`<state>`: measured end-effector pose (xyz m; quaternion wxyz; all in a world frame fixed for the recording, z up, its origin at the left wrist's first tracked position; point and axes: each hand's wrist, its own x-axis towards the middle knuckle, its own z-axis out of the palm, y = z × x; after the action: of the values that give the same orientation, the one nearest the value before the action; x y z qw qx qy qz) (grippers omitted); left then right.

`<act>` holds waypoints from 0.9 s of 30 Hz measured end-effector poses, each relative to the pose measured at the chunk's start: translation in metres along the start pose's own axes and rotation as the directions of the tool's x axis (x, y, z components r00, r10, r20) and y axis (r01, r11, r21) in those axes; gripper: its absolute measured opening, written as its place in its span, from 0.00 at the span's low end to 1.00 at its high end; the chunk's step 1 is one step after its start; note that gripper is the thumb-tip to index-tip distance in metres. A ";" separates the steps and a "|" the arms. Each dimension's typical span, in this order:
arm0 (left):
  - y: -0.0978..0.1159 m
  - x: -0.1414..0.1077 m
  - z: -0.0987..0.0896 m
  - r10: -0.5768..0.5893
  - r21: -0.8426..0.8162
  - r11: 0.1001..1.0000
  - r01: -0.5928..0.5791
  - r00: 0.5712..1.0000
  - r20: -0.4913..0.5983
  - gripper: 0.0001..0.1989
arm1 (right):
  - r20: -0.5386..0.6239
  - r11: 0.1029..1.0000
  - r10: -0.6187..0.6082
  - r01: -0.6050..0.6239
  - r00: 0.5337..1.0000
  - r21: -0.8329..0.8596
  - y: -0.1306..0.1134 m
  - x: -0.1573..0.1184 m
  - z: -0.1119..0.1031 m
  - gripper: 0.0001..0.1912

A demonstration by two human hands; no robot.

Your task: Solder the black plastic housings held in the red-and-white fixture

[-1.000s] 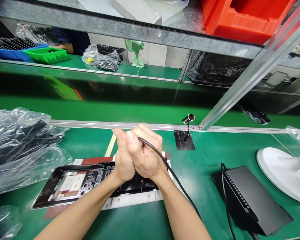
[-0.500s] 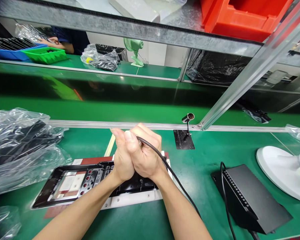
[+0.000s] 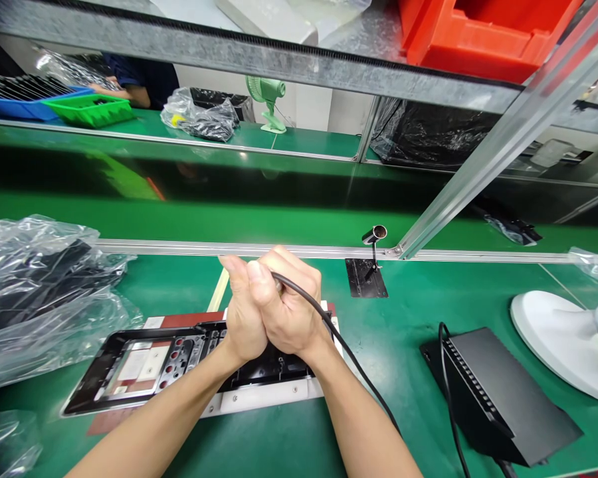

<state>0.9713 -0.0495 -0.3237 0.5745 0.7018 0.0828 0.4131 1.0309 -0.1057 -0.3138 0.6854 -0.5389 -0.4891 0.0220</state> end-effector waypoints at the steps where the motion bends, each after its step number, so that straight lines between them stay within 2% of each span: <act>1: 0.000 0.000 0.000 -0.001 -0.001 1.000 0.001 1.000 -0.001 0.27 | 0.000 1.000 0.003 -0.003 1.000 -0.001 0.000 0.000 0.000 0.20; 10: -0.007 -0.002 -0.001 -0.018 0.009 1.000 0.018 1.000 -0.024 0.28 | -0.004 1.000 -0.001 0.001 1.000 0.000 0.000 0.000 0.000 0.21; 16: -0.003 -0.001 0.000 -0.031 -0.031 0.999 0.030 0.999 -0.012 0.29 | -0.003 1.000 -0.012 0.012 1.000 -0.010 0.001 0.000 0.000 0.20; 27: 0.000 0.002 0.001 0.032 -0.082 0.996 -0.030 0.999 0.017 0.30 | -0.004 1.000 -0.013 0.013 1.000 -0.024 0.000 0.000 0.000 0.21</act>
<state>0.9733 -0.0497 -0.3226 0.5971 0.6824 0.0497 0.4187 1.0309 -0.1061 -0.3141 0.6801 -0.5441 -0.4913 0.0106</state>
